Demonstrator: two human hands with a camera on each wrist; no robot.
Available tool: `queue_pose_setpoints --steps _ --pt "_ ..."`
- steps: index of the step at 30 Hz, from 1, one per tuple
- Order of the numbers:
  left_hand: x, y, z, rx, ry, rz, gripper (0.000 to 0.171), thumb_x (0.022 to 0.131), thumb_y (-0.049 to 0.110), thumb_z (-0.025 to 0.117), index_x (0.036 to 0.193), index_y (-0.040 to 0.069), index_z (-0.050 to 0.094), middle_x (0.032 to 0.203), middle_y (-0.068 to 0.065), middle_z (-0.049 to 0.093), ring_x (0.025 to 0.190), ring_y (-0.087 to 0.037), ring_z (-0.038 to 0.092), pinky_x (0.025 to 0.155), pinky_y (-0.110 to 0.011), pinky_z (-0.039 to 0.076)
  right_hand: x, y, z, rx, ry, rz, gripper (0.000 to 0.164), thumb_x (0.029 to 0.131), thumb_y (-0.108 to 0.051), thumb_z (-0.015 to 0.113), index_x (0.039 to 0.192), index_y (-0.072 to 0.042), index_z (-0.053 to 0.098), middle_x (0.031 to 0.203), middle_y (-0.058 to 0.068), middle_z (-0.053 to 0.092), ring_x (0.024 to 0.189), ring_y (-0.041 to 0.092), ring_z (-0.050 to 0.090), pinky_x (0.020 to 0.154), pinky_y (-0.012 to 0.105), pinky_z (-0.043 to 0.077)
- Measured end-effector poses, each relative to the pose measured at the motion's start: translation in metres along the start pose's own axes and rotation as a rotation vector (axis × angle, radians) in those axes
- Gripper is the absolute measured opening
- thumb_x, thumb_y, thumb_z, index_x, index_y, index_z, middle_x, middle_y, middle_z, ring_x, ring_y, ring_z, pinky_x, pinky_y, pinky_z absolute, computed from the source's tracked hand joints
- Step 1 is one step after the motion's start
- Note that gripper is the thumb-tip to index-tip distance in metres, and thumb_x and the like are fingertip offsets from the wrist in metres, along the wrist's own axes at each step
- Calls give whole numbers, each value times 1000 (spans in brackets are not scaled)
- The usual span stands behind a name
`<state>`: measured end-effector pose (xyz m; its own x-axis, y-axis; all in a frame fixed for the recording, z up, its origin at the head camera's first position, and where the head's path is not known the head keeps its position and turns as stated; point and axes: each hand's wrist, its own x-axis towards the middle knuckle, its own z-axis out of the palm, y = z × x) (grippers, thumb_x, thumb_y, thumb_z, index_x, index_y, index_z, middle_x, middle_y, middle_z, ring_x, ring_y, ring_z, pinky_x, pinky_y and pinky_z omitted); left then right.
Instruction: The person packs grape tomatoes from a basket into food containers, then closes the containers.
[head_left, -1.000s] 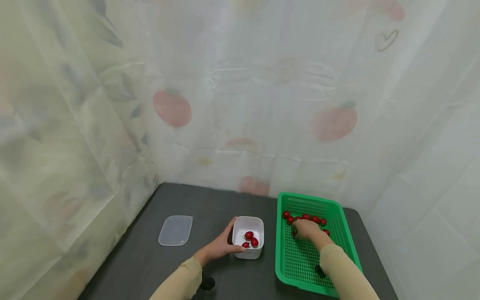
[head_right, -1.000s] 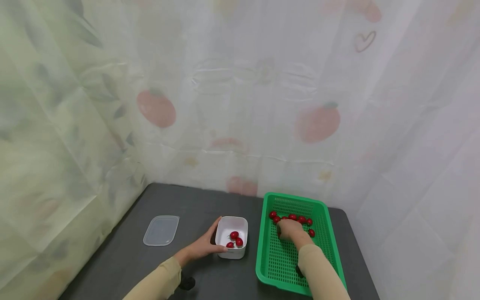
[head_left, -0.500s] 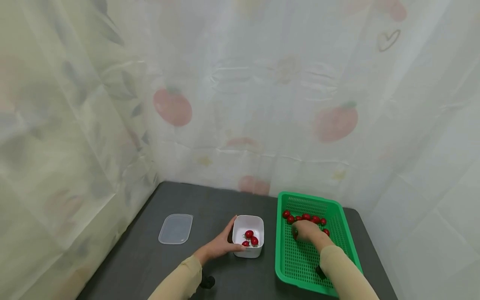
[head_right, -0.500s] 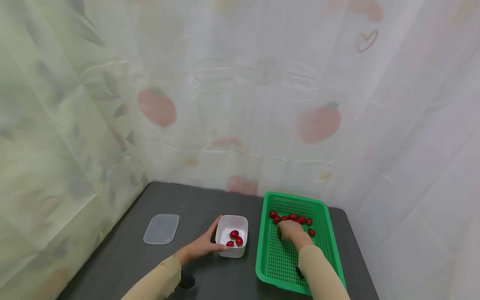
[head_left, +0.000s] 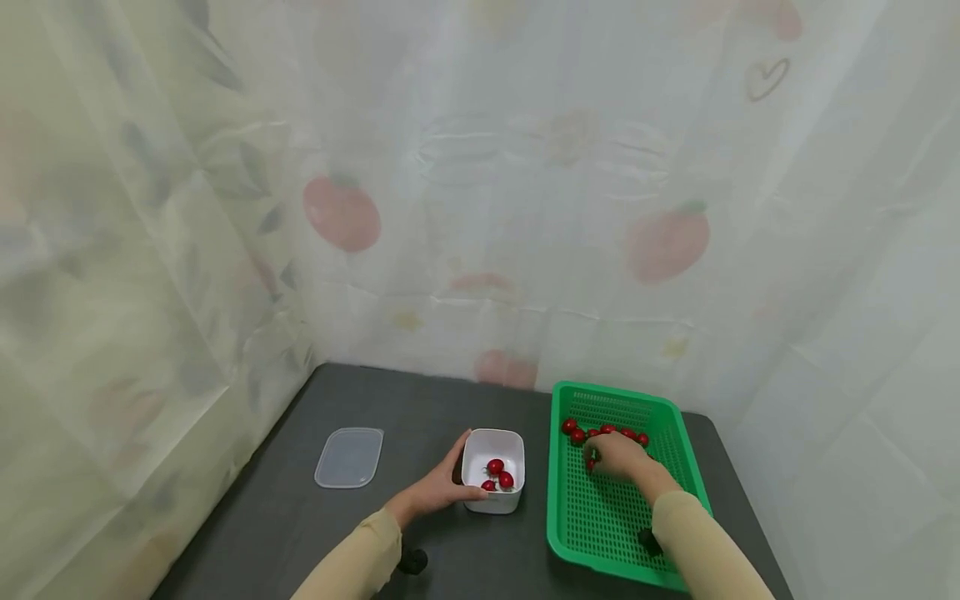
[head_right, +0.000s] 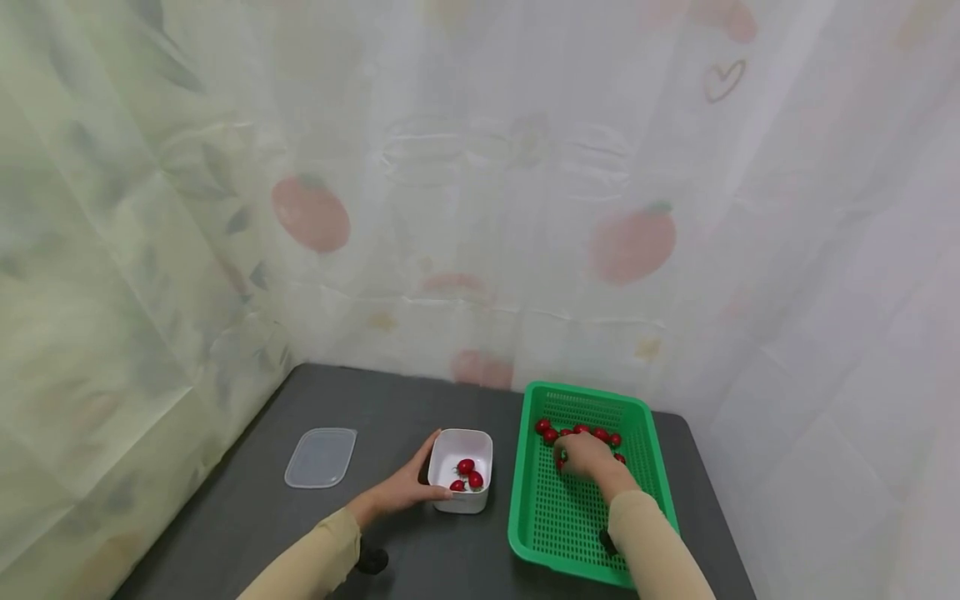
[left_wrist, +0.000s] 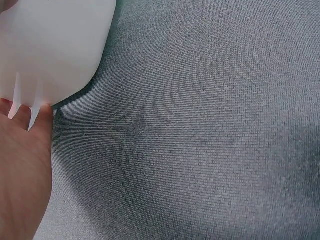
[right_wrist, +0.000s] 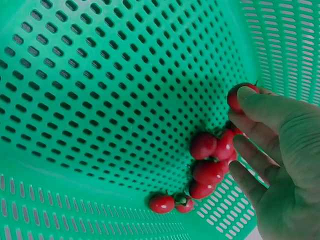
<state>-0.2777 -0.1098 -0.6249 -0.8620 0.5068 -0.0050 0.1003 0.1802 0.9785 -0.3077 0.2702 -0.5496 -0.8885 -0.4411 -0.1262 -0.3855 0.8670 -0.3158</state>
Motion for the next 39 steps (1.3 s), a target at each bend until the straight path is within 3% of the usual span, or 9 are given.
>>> queue_pose_setpoints --steps 9,15,17,22,25,28,39 --pt "1 -1 0 3 -6 -7 117 88 23 84 165 14 -4 162 -20 20 134 -40 40 108 -55 39 -8 -7 -27 54 57 -72 21 96 -2 69 114 -12 74 107 5 71 100 29 65 80 47 54" --pt "-1 2 0 -1 -8 -1 117 88 22 84 165 13 -4 162 -22 19 134 -41 40 108 -56 39 -4 -17 -42 76 106 -87 25 98 -3 67 121 -12 73 111 5 71 103 28 65 82 48 53" --pt "-1 2 0 -3 -9 0 117 88 21 84 165 12 -4 162 -21 19 134 -41 39 108 -55 39 -2 -20 -45 83 123 -87 26 99 -5 66 123 -12 72 111 5 71 105 27 63 88 50 52" --pt "1 0 -1 0 -11 4 118 87 22 84 165 12 -4 163 -20 19 135 -40 39 109 -55 39 6 -32 -49 97 152 -135 27 99 -6 67 124 -12 73 109 2 73 107 25 62 96 52 49" --pt "1 -1 -1 -4 -13 2 118 87 23 85 165 11 -4 163 -19 18 135 -40 39 109 -56 38 10 -44 -53 84 164 -190 27 99 -5 66 124 -12 73 107 0 73 102 23 63 85 47 52" --pt "0 0 -1 2 -11 -4 118 86 23 85 165 12 -3 164 -18 18 136 -40 38 110 -57 37 14 -55 -53 68 167 -219 27 99 -7 67 124 -16 74 108 -3 72 102 21 61 83 43 51" --pt "1 2 -1 19 -1 -20 118 86 26 85 165 13 -1 164 -18 18 138 -39 34 112 -59 33 33 -87 -48 79 116 -295 25 99 -14 69 123 -21 74 109 -9 72 106 20 58 88 41 49"
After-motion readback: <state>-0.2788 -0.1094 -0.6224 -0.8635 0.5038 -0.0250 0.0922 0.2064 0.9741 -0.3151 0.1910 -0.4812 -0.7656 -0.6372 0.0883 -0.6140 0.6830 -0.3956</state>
